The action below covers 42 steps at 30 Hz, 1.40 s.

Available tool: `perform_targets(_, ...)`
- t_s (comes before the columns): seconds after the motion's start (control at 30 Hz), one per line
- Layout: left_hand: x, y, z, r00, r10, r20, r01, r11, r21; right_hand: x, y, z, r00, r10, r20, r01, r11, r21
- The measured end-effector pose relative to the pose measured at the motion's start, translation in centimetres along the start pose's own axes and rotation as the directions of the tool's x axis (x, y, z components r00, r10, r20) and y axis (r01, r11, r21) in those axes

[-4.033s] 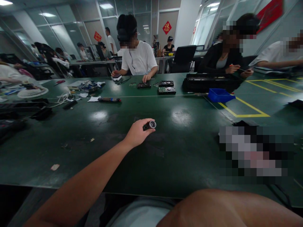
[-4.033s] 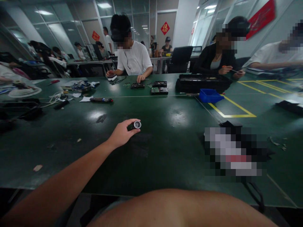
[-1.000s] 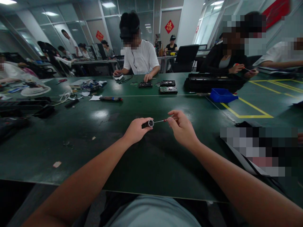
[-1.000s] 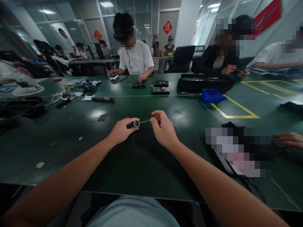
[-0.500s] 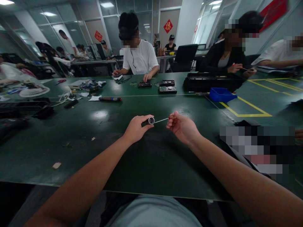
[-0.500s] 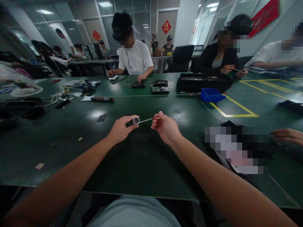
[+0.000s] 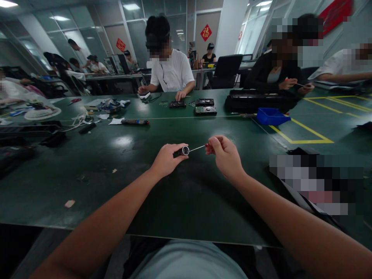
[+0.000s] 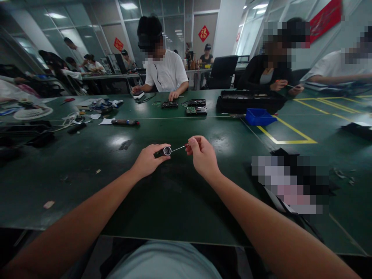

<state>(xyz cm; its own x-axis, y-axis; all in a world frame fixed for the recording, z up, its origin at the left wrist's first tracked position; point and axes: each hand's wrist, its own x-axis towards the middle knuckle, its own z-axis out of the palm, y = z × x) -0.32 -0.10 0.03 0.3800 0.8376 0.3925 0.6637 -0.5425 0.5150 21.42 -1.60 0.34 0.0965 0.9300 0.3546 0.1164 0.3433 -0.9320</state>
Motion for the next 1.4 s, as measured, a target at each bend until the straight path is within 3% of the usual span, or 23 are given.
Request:
perform_targets(0.2, 0.0, -0.4, 0.2, 0.999, 0.039, 0.014, -0.039, 0.999, 0.011, -0.4, -1.1, 0.0, 0.991, -0.04, 0.125, 0.059, 0.986, -0.156)
perform_targets(0.3, 0.0, -0.4, 0.2, 0.999, 0.036, 0.004, -0.036, 0.999, 0.011, -0.4, -1.1, -0.1, 0.993, -0.043, 0.109, 0.063, 0.981, -0.183)
perform_targets(0.5, 0.0, -0.4, 0.3, 0.999, 0.031, -0.015, -0.031, 0.999, -0.021, -0.3, -0.3, 0.2, 0.997, 0.015, 0.072, -0.01, 0.998, -0.065)
perform_targets(1.2, 0.0, -0.5, 0.2, 0.999, -0.034, -0.011, 0.033, 0.999, -0.03, -0.4, 0.1, 0.4, 0.998, 0.009, 0.066, -0.003, 0.996, -0.092)
perform_targets(1.4, 0.0, -0.4, 0.2, 0.999, -0.036, -0.035, 0.035, 0.998, -0.043, -0.2, 0.5, 0.3, 0.997, 0.039, 0.073, -0.037, 0.999, -0.023)
